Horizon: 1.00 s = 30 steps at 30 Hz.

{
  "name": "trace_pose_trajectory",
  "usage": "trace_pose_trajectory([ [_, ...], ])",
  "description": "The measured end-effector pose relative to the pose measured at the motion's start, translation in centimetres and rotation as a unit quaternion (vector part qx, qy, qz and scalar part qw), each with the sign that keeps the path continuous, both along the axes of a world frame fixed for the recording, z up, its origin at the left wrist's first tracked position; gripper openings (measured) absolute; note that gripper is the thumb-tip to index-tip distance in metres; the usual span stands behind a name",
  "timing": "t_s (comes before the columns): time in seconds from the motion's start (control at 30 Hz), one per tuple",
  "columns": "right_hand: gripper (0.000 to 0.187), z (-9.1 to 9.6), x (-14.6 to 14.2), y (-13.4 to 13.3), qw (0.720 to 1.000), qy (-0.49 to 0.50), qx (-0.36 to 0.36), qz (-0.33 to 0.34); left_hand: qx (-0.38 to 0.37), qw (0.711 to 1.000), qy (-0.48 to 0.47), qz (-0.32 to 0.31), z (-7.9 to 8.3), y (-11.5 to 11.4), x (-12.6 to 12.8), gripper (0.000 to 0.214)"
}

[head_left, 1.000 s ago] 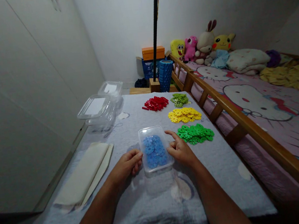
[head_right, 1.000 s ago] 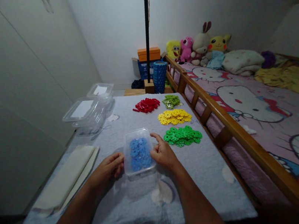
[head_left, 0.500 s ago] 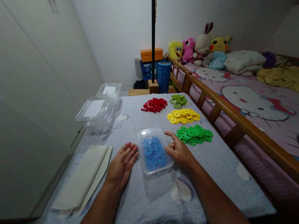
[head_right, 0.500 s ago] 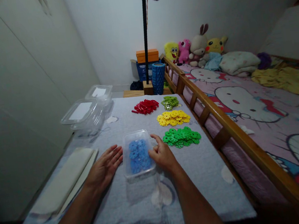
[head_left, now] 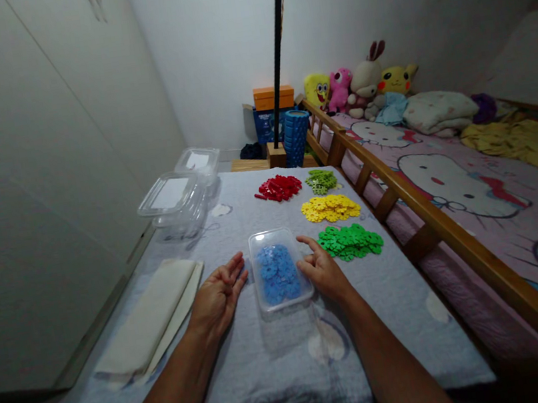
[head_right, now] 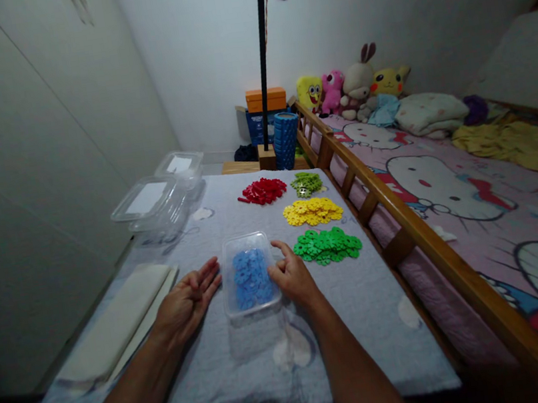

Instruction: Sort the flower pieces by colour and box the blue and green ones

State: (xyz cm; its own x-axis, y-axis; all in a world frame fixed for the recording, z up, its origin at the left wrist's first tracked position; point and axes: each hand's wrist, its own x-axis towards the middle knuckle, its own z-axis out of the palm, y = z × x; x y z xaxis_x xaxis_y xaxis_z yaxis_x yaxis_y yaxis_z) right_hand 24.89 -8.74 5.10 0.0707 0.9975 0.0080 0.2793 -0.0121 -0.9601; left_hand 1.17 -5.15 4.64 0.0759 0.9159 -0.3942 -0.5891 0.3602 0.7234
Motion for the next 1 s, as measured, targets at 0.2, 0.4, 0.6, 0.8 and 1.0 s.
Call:
trace_pose_trajectory([
  [0.2,0.063,-0.3,0.1,0.2,1.0,0.006,0.001,-0.008,0.011,1.0,-0.005,0.01,0.2,0.0,-0.2,0.027],
  [0.4,0.062,-0.8,0.1,0.3,1.0,0.029,0.0,-0.01,0.028,0.999,-0.021,0.005,0.4,-0.1,-0.4,0.027],
  [0.6,0.048,-1.1,0.0,0.5,0.997,0.071,-0.016,-0.026,0.038,0.999,-0.007,-0.037,0.6,-0.4,-0.2,0.024],
  [0.8,0.046,-0.8,-0.5,0.4,0.985,0.162,-0.054,-0.022,0.039,0.992,0.055,-0.103,1.2,-1.5,1.2,0.044],
  [1.0,0.053,-0.5,-0.6,0.3,0.971,0.224,-0.079,-0.012,0.032,0.988,0.075,-0.132,0.7,-1.6,1.7,0.053],
])
